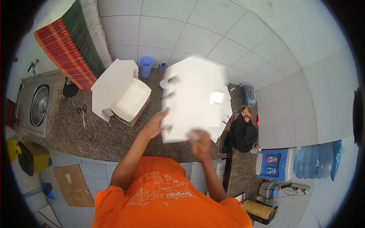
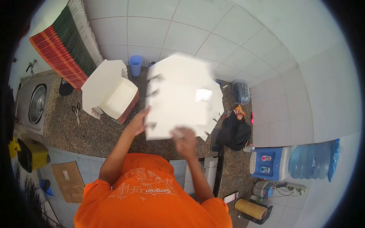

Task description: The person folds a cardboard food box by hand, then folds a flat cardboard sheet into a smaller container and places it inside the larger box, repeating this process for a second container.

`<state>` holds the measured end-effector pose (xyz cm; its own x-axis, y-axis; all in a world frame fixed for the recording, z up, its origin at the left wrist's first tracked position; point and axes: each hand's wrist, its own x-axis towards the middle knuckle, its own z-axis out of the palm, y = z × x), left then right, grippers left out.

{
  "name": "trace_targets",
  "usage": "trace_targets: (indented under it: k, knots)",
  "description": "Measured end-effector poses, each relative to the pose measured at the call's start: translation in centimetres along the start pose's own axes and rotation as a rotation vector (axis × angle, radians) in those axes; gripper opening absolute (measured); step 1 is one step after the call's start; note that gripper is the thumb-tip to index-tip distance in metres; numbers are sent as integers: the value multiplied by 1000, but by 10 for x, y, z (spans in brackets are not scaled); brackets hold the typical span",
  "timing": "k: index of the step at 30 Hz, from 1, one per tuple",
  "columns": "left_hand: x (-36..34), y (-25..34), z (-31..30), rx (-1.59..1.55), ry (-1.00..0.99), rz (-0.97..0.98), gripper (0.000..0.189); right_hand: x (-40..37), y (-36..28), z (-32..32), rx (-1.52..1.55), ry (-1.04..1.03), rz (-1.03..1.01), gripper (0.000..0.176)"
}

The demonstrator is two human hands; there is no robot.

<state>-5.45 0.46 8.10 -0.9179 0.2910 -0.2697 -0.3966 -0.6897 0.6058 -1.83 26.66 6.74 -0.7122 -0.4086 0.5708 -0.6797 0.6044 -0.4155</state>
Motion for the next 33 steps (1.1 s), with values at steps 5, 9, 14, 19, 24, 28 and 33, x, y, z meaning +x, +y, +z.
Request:
trace_targets:
  k: [5, 9, 14, 19, 24, 28, 33]
  knots:
    - [-2, -28, -25, 610, 81, -32, 41, -38, 7, 6, 41, 125, 492, 42]
    - [-5, -45, -19, 672, 65, -27, 56, -61, 34, -44, 746, 319, 1056, 42]
    - [-9, -64, 62, 789, -25, 403, 98, -3, -47, -48, 397, 56, 757, 48]
    - [1, -48, 89, 540, 42, 146, 50, 15, -87, -37, -395, -319, 217, 63]
    - [7, -48, 101, -79, -36, 35, 26, 1, -80, -35, 414, 340, 516, 60]
    - [14, -69, 122, -118, 104, 102, 29, 9, -55, -41, 118, 371, 331, 47]
    - [12, -78, 127, 23, -75, 190, 30, 27, -38, -46, 78, 286, 381, 44]
